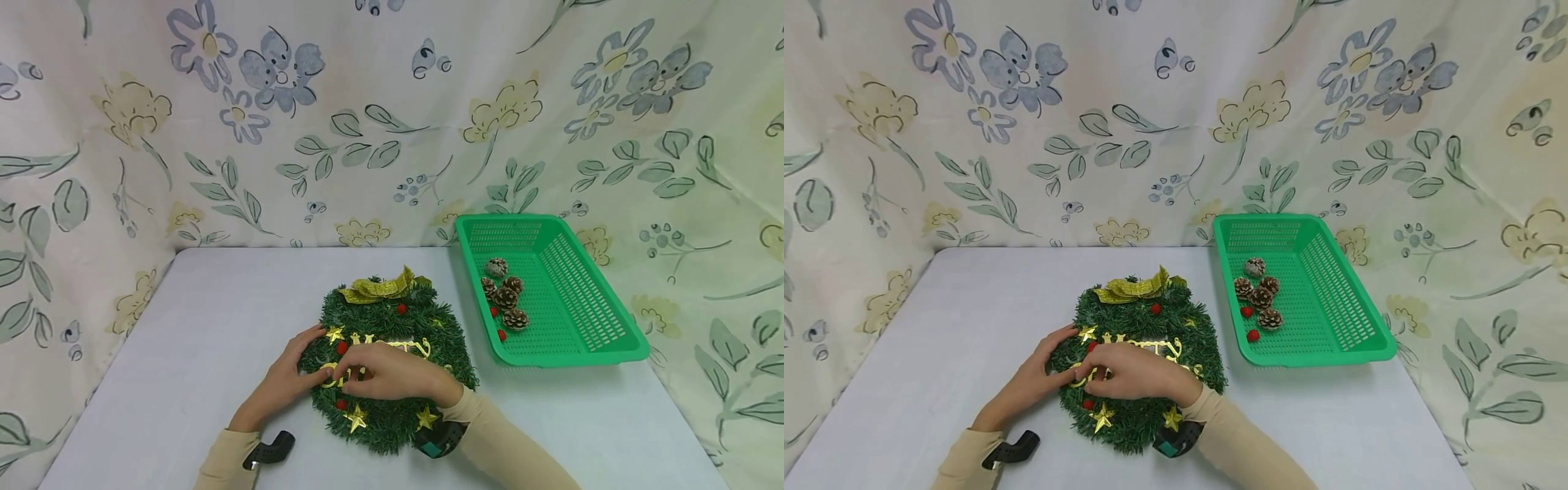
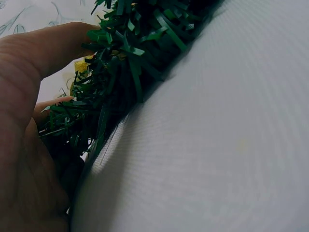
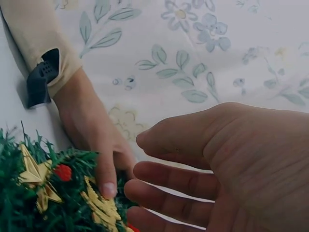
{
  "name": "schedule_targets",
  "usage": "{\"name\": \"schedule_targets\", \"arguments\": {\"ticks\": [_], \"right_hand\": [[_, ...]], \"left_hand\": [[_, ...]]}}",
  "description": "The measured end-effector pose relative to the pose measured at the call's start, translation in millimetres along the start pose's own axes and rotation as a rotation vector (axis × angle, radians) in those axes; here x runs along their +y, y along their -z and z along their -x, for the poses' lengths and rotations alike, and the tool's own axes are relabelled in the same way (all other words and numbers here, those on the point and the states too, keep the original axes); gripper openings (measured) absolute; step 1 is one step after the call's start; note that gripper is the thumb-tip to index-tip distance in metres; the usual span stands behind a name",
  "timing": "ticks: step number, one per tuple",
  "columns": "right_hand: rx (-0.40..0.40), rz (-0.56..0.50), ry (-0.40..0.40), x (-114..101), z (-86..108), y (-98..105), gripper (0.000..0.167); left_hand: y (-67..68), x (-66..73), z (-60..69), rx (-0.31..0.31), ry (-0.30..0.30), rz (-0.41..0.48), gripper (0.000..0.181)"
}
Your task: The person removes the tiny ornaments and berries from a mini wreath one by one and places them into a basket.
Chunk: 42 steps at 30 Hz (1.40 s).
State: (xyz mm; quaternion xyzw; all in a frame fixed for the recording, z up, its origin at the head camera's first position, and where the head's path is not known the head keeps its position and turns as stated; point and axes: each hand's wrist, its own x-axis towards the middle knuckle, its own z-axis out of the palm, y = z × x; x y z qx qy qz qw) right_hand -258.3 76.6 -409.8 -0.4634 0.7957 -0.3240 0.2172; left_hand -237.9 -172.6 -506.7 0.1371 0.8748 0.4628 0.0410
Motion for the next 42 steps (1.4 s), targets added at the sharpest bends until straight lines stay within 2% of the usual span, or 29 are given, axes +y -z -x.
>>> {"name": "schedule_targets", "arguments": {"ticks": [6,21,29,42], "right_hand": [[-0.051,0.031,-0.004,-0.7,-3.8,-9.1,0.023],[-0.119,0.073,0.012,5.4,-4.2,-20.0,0.025],[-0.132,0.076,0.013,9.7,-3.4,-25.1,0.025],[-0.139,0.119,-0.029,9.5,-2.8,-29.4,0.025]], "left_hand": [[-0.8,-1.7,-0.2,-0.002,-0.001,-0.008,0.077],[-0.8,-0.5,0.4,-0.003,0.009,0.002,0.076],[-0.3,-1.2,-0.2,0.003,0.008,-0.007,0.076],[0.1,0.7,0.3,-0.003,0.011,-0.005,0.077]]}}
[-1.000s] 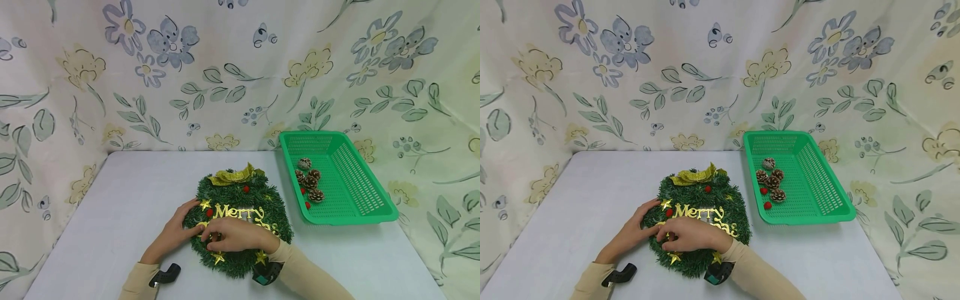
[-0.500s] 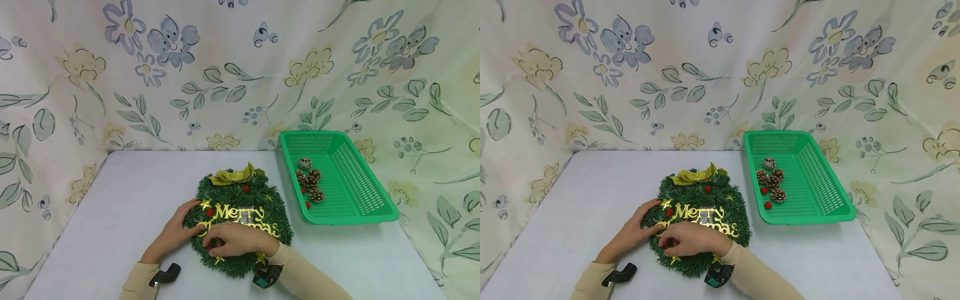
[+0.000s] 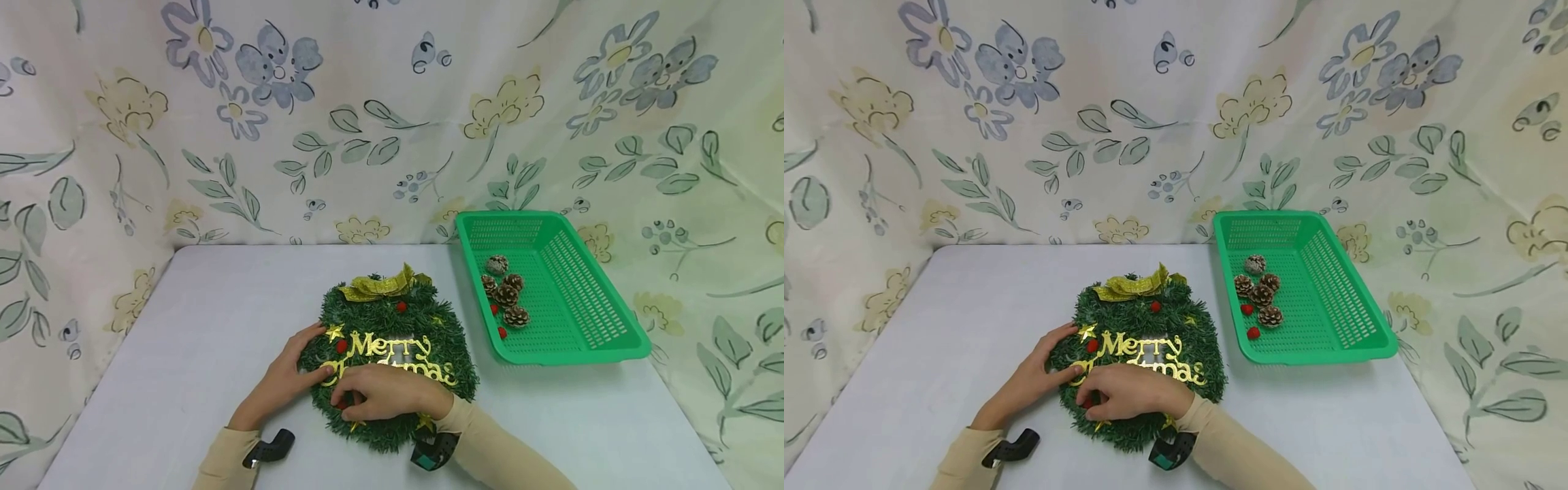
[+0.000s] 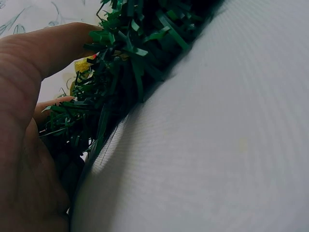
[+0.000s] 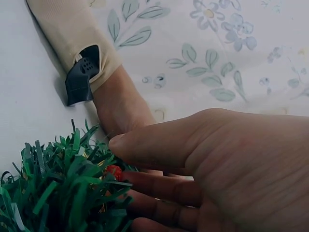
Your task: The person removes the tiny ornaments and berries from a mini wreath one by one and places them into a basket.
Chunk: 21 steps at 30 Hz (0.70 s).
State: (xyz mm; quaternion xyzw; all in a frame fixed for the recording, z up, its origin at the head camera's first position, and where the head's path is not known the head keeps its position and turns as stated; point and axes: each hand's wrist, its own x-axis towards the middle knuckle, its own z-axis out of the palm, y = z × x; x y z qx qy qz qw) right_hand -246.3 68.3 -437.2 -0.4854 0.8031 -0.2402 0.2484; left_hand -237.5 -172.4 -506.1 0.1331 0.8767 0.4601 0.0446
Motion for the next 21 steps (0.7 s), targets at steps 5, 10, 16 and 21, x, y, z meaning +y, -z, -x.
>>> {"name": "schedule_targets", "arguments": {"ticks": [5,10,16,21], "right_hand": [[-0.002,0.016,-0.002,-0.8,0.5,0.6,0.021],[-0.003,0.044,-0.030,-2.6,0.1,0.8,0.021],[-0.010,0.054,-0.051,-3.8,-0.7,0.4,0.022],[-0.015,0.045,-0.049,-4.1,-0.7,0.8,0.021]], "left_hand": [[0.3,-0.3,-0.5,0.002,-0.003,0.005,0.077],[0.4,-0.6,-1.1,0.002,-0.004,0.007,0.077],[-0.6,-1.5,-1.1,0.006,-0.005,0.006,0.077],[-0.4,-1.6,-1.7,0.010,-0.012,0.005,0.077]]}}
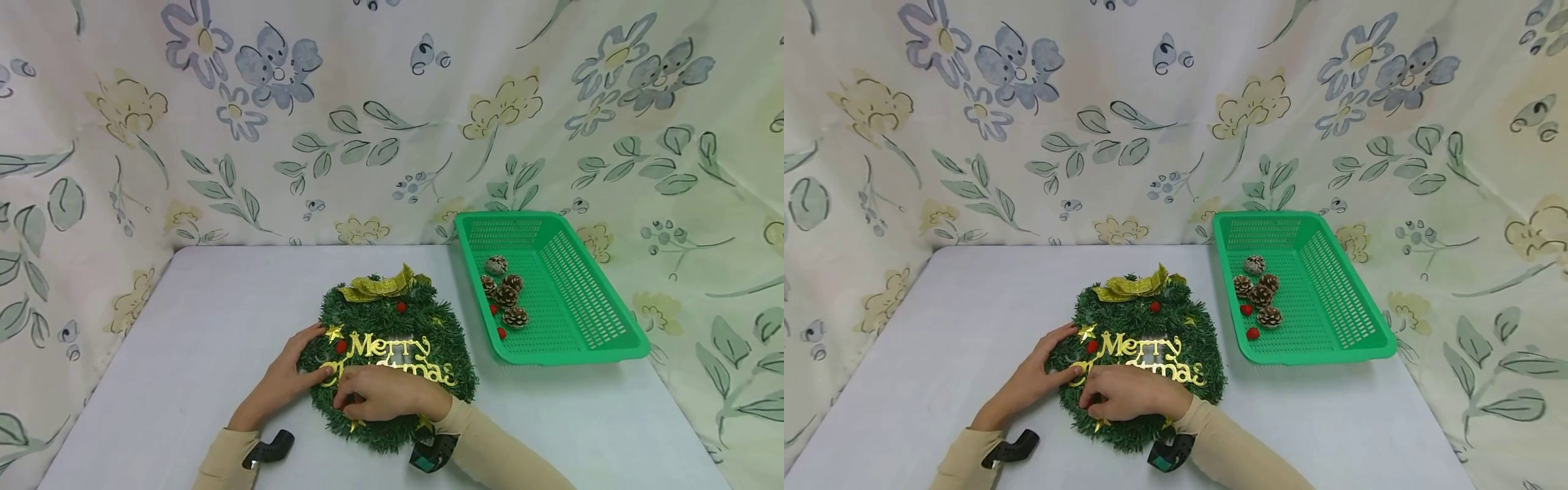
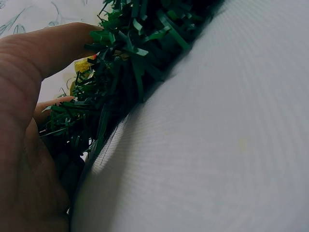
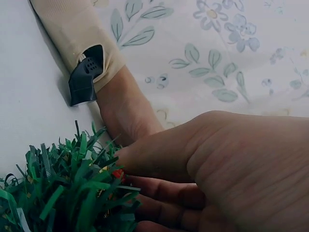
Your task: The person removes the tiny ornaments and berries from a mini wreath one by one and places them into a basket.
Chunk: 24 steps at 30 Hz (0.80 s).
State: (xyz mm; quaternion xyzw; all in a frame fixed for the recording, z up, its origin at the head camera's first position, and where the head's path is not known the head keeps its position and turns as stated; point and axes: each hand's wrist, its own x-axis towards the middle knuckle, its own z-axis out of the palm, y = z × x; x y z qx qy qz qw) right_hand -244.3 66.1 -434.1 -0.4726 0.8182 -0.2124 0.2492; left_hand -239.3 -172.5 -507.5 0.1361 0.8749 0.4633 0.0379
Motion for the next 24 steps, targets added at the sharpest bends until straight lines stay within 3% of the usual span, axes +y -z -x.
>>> {"name": "schedule_targets", "arguments": {"ticks": [7,16,24], "right_hand": [[0.005,0.004,0.024,-0.3,0.6,0.0,0.019],[0.005,0.001,-0.002,1.0,0.3,-0.7,0.020],[-0.036,0.021,0.015,0.9,0.1,2.6,0.024]], "left_hand": [[-0.5,-0.7,-0.1,0.000,0.000,-0.002,0.077],[-1.2,-1.8,-0.2,-0.003,0.012,-0.005,0.076],[-0.7,-1.8,-0.7,-0.005,0.010,-0.005,0.077]]}}
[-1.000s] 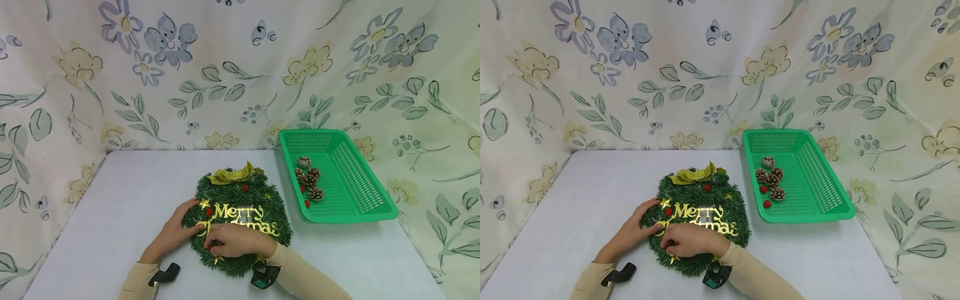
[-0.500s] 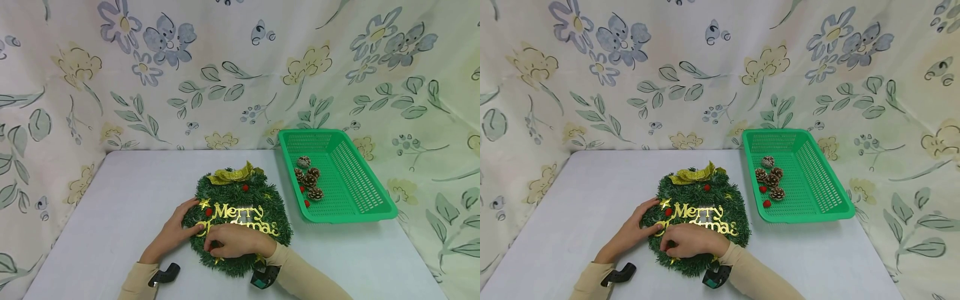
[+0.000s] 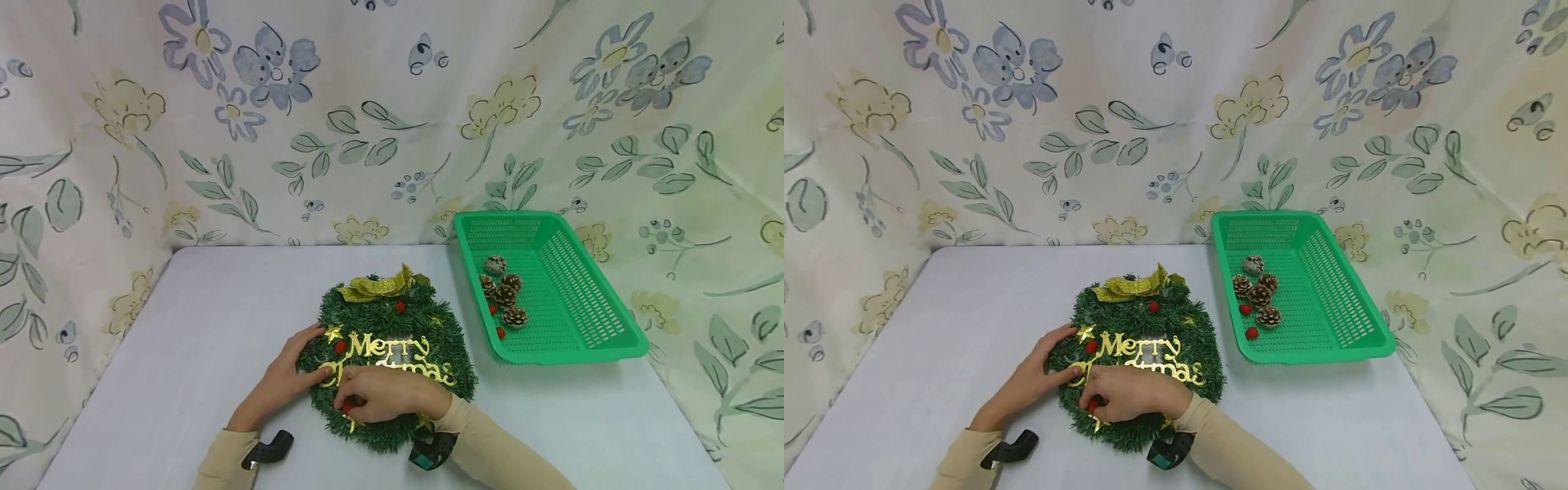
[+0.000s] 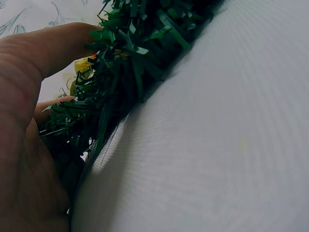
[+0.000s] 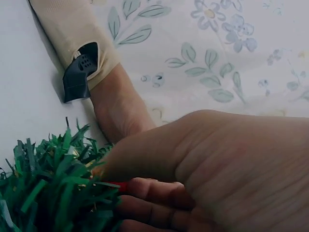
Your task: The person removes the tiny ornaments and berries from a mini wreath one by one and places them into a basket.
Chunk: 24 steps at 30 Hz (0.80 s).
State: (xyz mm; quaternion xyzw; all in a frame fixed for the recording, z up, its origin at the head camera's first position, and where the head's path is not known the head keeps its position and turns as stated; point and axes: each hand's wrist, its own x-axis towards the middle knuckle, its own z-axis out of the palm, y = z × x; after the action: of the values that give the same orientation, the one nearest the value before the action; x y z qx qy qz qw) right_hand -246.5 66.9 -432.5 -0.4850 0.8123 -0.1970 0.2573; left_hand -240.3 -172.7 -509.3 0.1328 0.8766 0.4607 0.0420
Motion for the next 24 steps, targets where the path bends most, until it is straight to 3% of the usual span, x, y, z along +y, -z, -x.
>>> {"name": "schedule_targets", "arguments": {"ticks": [11,24], "right_hand": [[-0.006,0.025,0.012,-0.7,-0.6,1.8,0.020],[-0.015,0.129,0.056,-3.2,-4.1,3.1,0.013]], "left_hand": [[-0.4,-0.1,0.2,-0.002,0.000,0.003,0.077],[-0.3,-0.4,1.2,-0.002,0.003,0.001,0.077]]}}
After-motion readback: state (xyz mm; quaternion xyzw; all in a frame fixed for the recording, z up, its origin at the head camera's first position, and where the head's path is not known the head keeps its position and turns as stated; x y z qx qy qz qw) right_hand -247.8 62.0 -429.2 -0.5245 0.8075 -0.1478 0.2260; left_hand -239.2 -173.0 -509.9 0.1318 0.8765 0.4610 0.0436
